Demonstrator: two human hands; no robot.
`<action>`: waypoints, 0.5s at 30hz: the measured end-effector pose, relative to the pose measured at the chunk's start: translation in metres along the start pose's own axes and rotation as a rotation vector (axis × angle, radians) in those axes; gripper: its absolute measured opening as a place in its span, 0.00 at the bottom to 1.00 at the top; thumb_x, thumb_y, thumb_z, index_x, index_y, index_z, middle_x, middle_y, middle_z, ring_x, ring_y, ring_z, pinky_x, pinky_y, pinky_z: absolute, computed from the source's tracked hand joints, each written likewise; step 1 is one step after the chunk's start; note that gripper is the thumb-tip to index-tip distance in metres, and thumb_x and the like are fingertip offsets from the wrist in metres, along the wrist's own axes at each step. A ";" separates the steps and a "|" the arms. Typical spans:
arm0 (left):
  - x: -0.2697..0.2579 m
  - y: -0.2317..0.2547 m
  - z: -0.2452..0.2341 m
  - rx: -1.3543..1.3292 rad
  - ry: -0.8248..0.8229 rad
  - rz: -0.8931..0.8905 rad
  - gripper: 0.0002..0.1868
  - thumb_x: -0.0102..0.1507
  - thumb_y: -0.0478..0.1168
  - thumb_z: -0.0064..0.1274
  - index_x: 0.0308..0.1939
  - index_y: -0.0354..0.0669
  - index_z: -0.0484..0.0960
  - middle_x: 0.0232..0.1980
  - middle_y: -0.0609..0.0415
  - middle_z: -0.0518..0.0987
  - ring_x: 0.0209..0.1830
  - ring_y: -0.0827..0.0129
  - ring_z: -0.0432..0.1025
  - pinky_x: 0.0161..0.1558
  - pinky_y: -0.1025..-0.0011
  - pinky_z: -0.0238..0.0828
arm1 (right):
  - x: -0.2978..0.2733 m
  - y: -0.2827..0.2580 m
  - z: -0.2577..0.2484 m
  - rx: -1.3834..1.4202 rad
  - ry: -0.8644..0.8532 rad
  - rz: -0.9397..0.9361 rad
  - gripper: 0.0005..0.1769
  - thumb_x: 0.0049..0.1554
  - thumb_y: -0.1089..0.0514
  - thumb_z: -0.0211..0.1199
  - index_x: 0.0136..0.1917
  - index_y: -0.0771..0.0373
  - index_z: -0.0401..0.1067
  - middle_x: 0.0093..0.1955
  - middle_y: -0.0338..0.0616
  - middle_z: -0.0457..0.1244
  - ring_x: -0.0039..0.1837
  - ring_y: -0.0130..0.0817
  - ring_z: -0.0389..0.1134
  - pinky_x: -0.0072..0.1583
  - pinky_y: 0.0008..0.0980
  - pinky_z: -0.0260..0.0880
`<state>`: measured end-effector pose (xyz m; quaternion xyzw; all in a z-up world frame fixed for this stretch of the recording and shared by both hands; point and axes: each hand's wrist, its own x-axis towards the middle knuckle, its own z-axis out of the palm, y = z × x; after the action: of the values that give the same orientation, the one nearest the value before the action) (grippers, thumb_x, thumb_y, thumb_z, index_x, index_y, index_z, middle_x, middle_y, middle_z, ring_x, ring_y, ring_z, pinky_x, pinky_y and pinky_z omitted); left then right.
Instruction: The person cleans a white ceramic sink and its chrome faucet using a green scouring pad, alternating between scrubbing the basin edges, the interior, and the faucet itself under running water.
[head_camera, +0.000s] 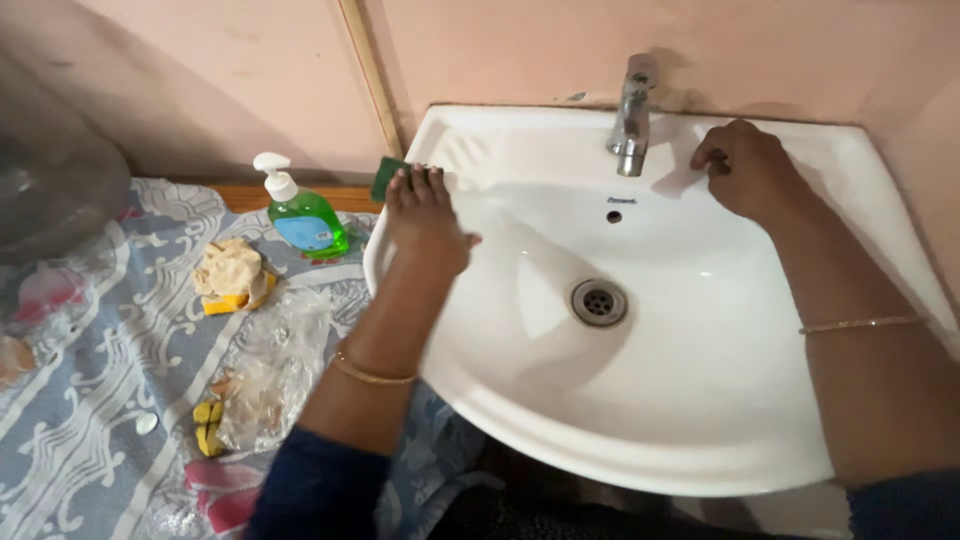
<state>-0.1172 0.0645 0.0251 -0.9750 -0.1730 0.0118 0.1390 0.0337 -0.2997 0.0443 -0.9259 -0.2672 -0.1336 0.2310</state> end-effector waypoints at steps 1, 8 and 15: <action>0.003 -0.013 0.011 -0.062 0.075 0.062 0.60 0.59 0.74 0.45 0.81 0.39 0.43 0.81 0.40 0.39 0.81 0.43 0.36 0.75 0.50 0.29 | -0.001 0.000 -0.001 0.003 0.000 -0.004 0.10 0.55 0.71 0.60 0.47 0.63 0.78 0.53 0.51 0.65 0.53 0.47 0.69 0.55 0.43 0.71; 0.050 -0.051 0.012 -0.360 0.074 0.226 0.67 0.52 0.83 0.50 0.81 0.46 0.44 0.83 0.32 0.37 0.81 0.31 0.38 0.77 0.46 0.41 | 0.002 -0.001 -0.004 0.005 -0.037 0.060 0.11 0.55 0.72 0.58 0.47 0.64 0.77 0.54 0.50 0.65 0.51 0.46 0.69 0.54 0.43 0.70; 0.096 -0.054 -0.009 -0.592 -0.020 0.315 0.65 0.53 0.83 0.48 0.80 0.48 0.43 0.83 0.34 0.36 0.82 0.36 0.38 0.73 0.44 0.48 | 0.008 0.005 -0.002 -0.031 -0.059 0.045 0.12 0.53 0.72 0.59 0.48 0.63 0.76 0.53 0.50 0.64 0.52 0.46 0.69 0.55 0.43 0.71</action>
<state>-0.0438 0.1435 0.0514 -0.9877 -0.0176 -0.0079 -0.1554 0.0427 -0.3008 0.0468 -0.9386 -0.2511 -0.1052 0.2118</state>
